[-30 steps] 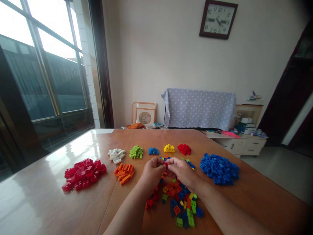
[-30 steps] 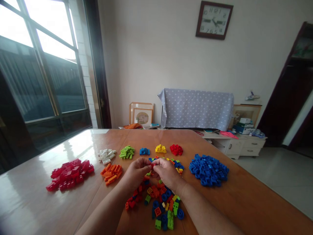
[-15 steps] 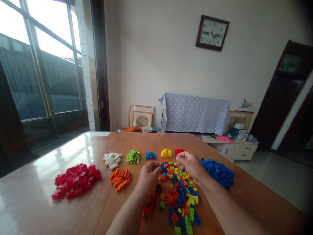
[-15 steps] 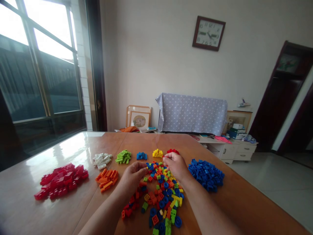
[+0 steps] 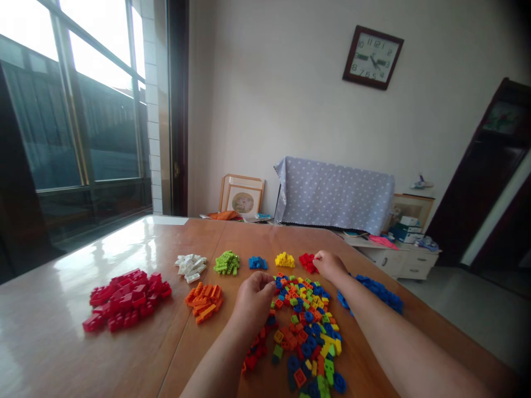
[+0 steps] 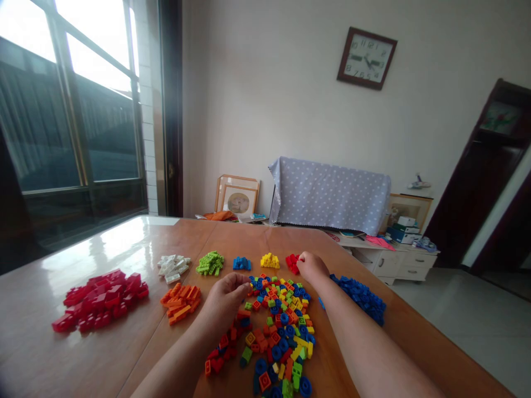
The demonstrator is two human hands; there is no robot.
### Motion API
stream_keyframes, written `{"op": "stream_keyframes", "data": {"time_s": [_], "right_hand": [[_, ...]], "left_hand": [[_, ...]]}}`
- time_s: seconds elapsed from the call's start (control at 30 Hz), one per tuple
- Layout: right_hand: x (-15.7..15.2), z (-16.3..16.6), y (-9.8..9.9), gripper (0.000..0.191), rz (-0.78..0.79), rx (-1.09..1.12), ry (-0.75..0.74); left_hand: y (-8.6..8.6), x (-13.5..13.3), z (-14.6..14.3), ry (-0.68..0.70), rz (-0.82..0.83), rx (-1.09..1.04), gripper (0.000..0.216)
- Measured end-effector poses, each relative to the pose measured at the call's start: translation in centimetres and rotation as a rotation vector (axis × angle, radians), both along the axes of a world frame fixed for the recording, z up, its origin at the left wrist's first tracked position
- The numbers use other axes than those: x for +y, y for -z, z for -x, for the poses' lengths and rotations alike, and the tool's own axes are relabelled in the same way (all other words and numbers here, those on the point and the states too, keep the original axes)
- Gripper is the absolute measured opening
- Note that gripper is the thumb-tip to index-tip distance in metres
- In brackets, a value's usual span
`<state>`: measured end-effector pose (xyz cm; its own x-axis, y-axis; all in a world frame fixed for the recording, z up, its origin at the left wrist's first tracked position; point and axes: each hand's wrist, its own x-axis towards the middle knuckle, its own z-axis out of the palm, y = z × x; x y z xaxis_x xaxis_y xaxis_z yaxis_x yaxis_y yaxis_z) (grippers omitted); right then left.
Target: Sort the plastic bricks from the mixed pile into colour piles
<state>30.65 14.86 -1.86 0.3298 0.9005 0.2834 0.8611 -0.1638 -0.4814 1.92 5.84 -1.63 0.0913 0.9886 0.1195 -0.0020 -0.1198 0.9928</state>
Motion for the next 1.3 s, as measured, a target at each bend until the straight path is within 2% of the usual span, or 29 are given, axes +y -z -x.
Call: {"op": "stream_keyframes", "data": {"time_s": [0.3,0.5,0.6,0.8,1.03,1.3], "right_hand": [[2.5,-0.2,1.2,0.011,0.040,-0.095,0.000],[2.2,-1.4,2.0,0.019,0.027,-0.068,0.056],[1.6,-1.9,2.3,0.015,0.054,-0.047,0.082],[0.9,-2.3,2.5,0.011,0.172,0.058,0.074],[0.5,-2.2,2.3,0.009,0.181,0.233,0.134],[0.3,-0.7,2.4,0.009,0.200,0.375,0.112]], "left_hand": [[-0.8,-0.6,0.0,-0.005,0.001,0.045,0.012],[-0.9,-0.9,-0.1,0.004,0.000,0.049,0.014],[-0.9,-0.9,-0.2,0.006,0.001,0.074,0.014],[-0.4,-0.5,-0.2,0.005,-0.040,0.088,0.018],[0.3,0.1,-0.1,-0.008,-0.057,0.082,0.022],[-0.2,0.0,0.0,-0.019,-0.044,0.085,0.021]]}}
